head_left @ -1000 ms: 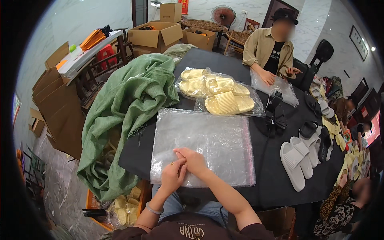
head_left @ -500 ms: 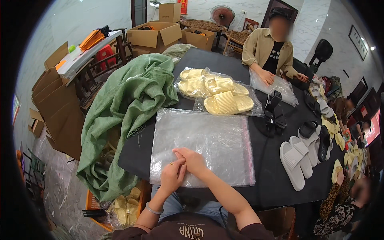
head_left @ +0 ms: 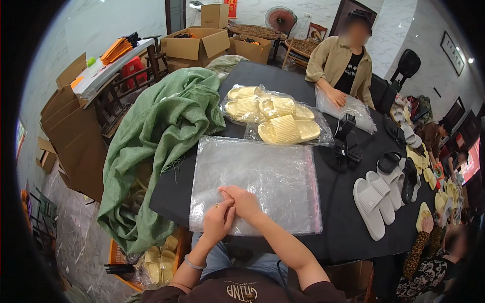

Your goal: The person packs pairs of yellow, white, and black plastic slippers into clear plastic bags. They retrieve slippers from a green sack, place them on a table, and seal them in packaging. Another person is visible in the background performing similar tasks.

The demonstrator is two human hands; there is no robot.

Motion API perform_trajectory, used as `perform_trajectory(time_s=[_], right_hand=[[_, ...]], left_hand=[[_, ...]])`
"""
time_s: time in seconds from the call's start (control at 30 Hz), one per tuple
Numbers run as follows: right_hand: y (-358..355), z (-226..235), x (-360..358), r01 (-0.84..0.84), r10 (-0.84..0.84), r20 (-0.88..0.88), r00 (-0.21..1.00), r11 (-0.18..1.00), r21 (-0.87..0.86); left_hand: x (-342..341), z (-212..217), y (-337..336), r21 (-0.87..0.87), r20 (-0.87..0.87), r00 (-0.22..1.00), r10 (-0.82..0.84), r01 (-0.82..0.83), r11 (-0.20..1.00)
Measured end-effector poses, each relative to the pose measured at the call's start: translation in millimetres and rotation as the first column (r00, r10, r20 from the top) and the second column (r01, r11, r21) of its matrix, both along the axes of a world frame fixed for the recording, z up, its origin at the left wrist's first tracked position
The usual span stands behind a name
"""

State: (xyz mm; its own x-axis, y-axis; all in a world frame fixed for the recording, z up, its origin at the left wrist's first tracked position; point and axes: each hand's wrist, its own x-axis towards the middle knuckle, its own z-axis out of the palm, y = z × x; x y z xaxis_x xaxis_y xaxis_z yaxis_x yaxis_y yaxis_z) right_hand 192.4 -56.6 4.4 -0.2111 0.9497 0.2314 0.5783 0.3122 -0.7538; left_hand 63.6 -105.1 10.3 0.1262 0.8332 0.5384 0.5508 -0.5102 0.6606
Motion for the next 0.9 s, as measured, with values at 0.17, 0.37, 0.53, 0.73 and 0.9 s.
perform_trajectory(time_s=[0.17, 0.37, 0.53, 0.73, 0.9], right_hand=[[2.6, -2.8, 1.2, -0.009, 0.009, 0.007, 1.000, 1.000, 0.003], [-2.0, -15.9, -0.9, -0.026, 0.025, -0.035, 0.999, 0.999, -0.030], [4.7, -2.4, 4.7, -0.048, 0.048, 0.000, 0.999, 0.996, -0.069], [3.6, -2.3, -1.1, -0.058, 0.058, 0.024, 0.998, 0.998, 0.039], [1.2, 3.8, -6.3, -0.020, 0.022, 0.057, 0.998, 0.999, -0.040]], left_hand=[[2.0, -1.2, 3.7, 0.018, 0.041, 0.999, -0.013, 0.012, 1.000], [-3.5, -4.5, -10.0, 0.041, -0.028, 1.000, 0.014, -0.013, 0.999], [0.0, 1.1, 0.8, 0.006, 0.000, 1.000, -0.011, 0.011, 1.000], [-5.1, 4.1, -1.7, -0.018, -0.013, 1.000, 0.006, -0.006, 1.000], [-24.8, 2.3, -4.8, -0.305, 0.252, 0.967, -0.045, 0.124, 0.944]])
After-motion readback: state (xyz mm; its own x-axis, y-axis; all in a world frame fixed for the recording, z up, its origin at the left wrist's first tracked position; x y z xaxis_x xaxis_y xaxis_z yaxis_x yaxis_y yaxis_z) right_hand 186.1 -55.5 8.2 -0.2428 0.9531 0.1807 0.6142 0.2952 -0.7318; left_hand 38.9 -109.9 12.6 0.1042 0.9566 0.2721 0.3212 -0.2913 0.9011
